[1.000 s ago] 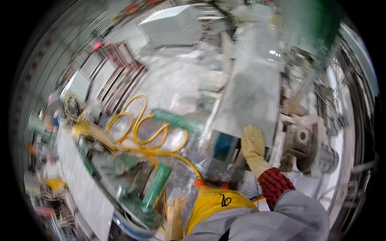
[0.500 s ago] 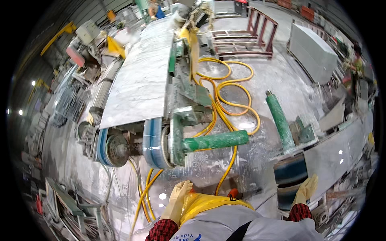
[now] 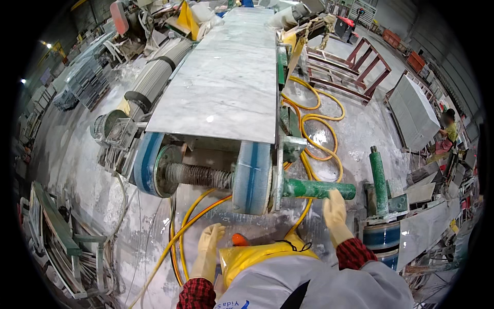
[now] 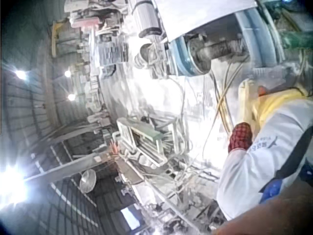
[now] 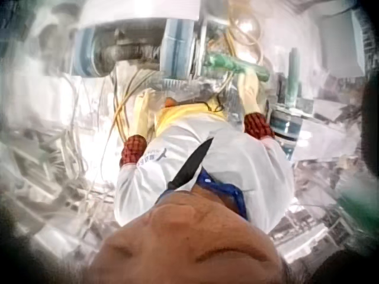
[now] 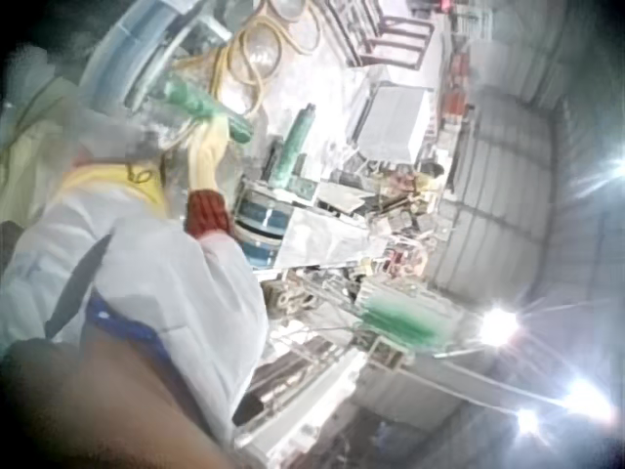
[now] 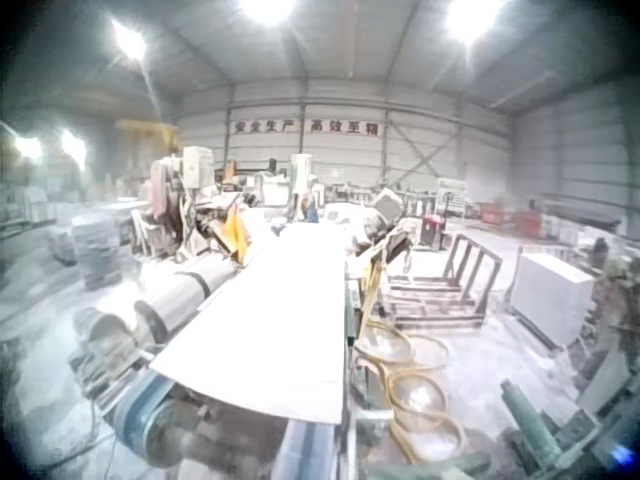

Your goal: The person guides a large marble slab through a conveyor-fed polishing machine, then manually rubs the surface with a green cylindrical tool. The person repeats this sequence on multiple slabs, handling each one at a time.

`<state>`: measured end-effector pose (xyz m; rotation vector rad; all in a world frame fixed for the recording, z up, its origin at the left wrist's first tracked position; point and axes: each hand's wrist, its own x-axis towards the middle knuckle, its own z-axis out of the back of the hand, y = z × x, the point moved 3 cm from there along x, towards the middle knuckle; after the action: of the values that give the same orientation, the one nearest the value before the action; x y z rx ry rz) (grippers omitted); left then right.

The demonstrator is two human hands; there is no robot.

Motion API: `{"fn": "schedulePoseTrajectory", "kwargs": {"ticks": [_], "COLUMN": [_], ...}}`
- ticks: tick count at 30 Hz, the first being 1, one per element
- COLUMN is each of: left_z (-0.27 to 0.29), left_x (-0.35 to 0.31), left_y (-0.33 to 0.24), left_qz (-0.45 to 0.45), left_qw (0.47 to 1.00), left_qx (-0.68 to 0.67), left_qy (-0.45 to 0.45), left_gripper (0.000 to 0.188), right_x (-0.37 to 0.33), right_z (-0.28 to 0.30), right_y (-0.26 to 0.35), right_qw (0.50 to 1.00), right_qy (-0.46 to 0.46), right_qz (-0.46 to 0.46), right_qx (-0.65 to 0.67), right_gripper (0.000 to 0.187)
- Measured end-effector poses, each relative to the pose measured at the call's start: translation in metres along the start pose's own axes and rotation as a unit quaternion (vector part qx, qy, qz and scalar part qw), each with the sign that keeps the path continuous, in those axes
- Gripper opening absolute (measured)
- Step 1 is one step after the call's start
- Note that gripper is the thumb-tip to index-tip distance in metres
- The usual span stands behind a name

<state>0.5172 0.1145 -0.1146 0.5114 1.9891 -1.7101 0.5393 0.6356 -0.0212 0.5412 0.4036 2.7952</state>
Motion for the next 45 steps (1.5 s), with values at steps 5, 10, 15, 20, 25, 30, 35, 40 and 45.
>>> {"fn": "schedulePoseTrajectory", "kwargs": {"ticks": [5,10,15,20,25,30,35,40,45], "left_z": [0.034,0.06,0.072,0.116,0.129,0.129,0.114,0.108,0.112], "left_x": [-0.022,-0.025,-0.043,-0.031,0.004,0.063,0.144,0.219,0.276], "left_y": [-0.056,0.001,-0.036,-0.07,-0.124,-0.226,-0.312,-0.356,-0.383], "left_qz": [-0.018,-0.008,-0.003,-0.022,-0.078,-0.199,-0.296,-0.363,-0.424], "left_qw": [0.995,0.991,0.982,0.974,0.947,0.905,0.872,0.723,0.65], "left_qx": [0.018,-0.057,-0.048,-0.009,0.134,0.22,0.336,0.58,0.627], "left_qy": [-0.096,-0.117,-0.185,-0.225,-0.282,-0.304,-0.199,-0.095,-0.058], "left_gripper": [0.045,0.047,0.051,0.049,0.043,0.045,0.053,0.064,0.071], "right_x": [0.089,0.151,0.21,0.219,0.216,0.216,0.214,0.217,0.229], "right_z": [-0.045,-0.096,-0.134,-0.149,-0.148,-0.141,-0.131,-0.125,-0.114], "right_y": [0.148,0.222,0.255,0.269,0.266,0.269,0.269,0.268,0.28], "right_qw": [0.973,0.947,0.964,0.977,0.977,0.977,0.986,0.992,0.989], "right_qy": [0.017,-0.02,-0.047,-0.016,-0.006,-0.014,-0.064,-0.047,-0.069], "right_qz": [0.223,0.314,0.251,0.208,0.203,0.201,0.147,0.12,0.125], "right_qx": [0.051,0.07,0.072,0.046,0.061,0.074,0.036,-0.007,0.038], "right_gripper": [0.051,0.053,0.05,0.056,0.057,0.055,0.054,0.05,0.03]}}
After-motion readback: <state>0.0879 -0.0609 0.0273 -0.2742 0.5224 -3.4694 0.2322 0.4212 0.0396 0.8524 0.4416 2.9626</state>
